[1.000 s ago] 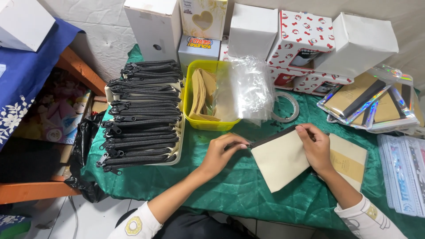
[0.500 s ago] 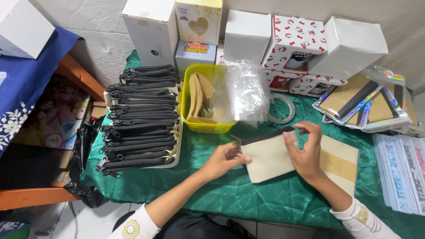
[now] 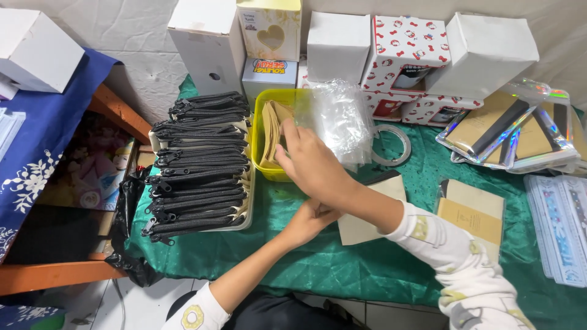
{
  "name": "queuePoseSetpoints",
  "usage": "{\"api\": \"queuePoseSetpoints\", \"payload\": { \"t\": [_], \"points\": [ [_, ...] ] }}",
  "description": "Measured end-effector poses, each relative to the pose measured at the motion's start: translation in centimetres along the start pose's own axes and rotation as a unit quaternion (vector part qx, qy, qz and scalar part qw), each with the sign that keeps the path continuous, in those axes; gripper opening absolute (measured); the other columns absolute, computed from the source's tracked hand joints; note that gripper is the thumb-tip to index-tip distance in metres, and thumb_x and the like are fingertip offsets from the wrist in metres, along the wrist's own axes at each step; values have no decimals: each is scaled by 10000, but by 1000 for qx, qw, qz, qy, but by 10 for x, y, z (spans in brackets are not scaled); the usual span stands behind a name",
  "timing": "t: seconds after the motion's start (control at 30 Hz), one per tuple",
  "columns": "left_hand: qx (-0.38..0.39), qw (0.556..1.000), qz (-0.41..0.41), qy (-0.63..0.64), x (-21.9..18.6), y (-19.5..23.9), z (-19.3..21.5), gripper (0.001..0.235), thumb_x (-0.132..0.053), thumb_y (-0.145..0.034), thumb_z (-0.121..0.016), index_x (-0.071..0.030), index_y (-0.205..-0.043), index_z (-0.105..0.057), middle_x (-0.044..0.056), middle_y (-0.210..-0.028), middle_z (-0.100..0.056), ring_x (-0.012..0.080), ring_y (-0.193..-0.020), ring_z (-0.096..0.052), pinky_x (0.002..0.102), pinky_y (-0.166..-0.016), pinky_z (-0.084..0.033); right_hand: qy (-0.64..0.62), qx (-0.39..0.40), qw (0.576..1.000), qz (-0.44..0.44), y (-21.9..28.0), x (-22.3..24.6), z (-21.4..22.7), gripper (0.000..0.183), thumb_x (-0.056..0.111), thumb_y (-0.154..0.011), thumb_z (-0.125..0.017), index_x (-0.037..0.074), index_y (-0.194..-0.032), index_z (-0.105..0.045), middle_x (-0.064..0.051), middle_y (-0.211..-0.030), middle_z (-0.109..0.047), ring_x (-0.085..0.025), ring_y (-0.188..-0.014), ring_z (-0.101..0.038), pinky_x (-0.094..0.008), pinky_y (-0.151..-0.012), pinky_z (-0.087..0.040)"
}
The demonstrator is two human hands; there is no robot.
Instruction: Trimming the edges of small fabric or paper pouches using scissors at a gift wrapping station.
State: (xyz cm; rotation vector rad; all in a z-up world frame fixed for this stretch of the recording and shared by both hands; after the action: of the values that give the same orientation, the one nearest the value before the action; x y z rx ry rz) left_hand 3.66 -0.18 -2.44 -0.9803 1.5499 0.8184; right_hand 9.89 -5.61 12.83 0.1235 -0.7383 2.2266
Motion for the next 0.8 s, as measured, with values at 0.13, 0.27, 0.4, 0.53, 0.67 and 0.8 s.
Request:
{"api": "queuePoseSetpoints", "payload": {
  "t": [0.13,0.27,0.4,0.53,0.67,0.8],
  "points": [
    [-10,1000,-4,-20,-2,4,3,432,-151,-988,-706,41,-1360,-600,191,-1165,-686,240,-1047,-679,430,-927,-583,-20,89,990,-108,-20,-3,-22,394,210,-1030,-486,-115,-1234,-394,-307,-736,-657,-498,-738,-715,-592,-686,-584],
    [-5,1000,-13,-28,-6,7,1,426,-209,-983,-734,70,-1283,-617,173,-1039,-649,215,-990,-650,422,-885,-583,-101,124,974,-162,-22,-14,-40,369,163,-1019,-437,-118,-1244,-358,-259,-711,-685,-472,-731,-734,-569,-704,-586],
    [-1,1000,-10,-19,-6,5,0,433,-216,-978,-737,59,-1293,-625,158,-1027,-633,211,-978,-635,419,-881,-577,-71,113,979,-154,-22,-20,-48,196,115,-1023,-427,-8,-1162,-365,-180,-688,-689,-424,-703,-741,-523,-689,-597],
    [3,1000,-6,-17,-29,8,-5,390,-195,-967,-735,21,-1279,-644,109,-1021,-636,172,-976,-621,384,-890,-575,-96,67,985,-129,-22,-14,-29,188,140,-1032,-535,34,-1092,-393,-214,-647,-654,-470,-664,-715,-541,-656,-567],
    [3,1000,2,-12,-4,4,1,393,-195,-944,-763,28,-1248,-652,108,-990,-620,183,-941,-618,392,-857,-569,-88,37,988,-121,-20,-2,-10,328,334,-1023,-620,101,-1073,-394,-176,-593,-625,-420,-623,-711,-481,-651,-577],
    [16,1000,-2,13,-19,5,0,365,-156,-954,-745,21,-1259,-650,95,-964,-672,162,-969,-657,379,-860,-571,-149,84,977,-126,-19,-16,-4,153,184,-1060,-514,107,-1134,-406,-176,-683,-696,-398,-652,-724,-464,-654,-574]
  ]
}}
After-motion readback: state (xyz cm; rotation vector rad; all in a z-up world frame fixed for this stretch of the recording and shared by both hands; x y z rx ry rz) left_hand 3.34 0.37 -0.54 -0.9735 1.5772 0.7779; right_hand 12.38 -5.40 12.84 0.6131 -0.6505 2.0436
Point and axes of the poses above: each hand's wrist, its own y-axis away from the middle knuckle, its own z-axis out of the back of the hand, x = y × z, the point moved 1 cm from there along -y, towards the middle knuckle
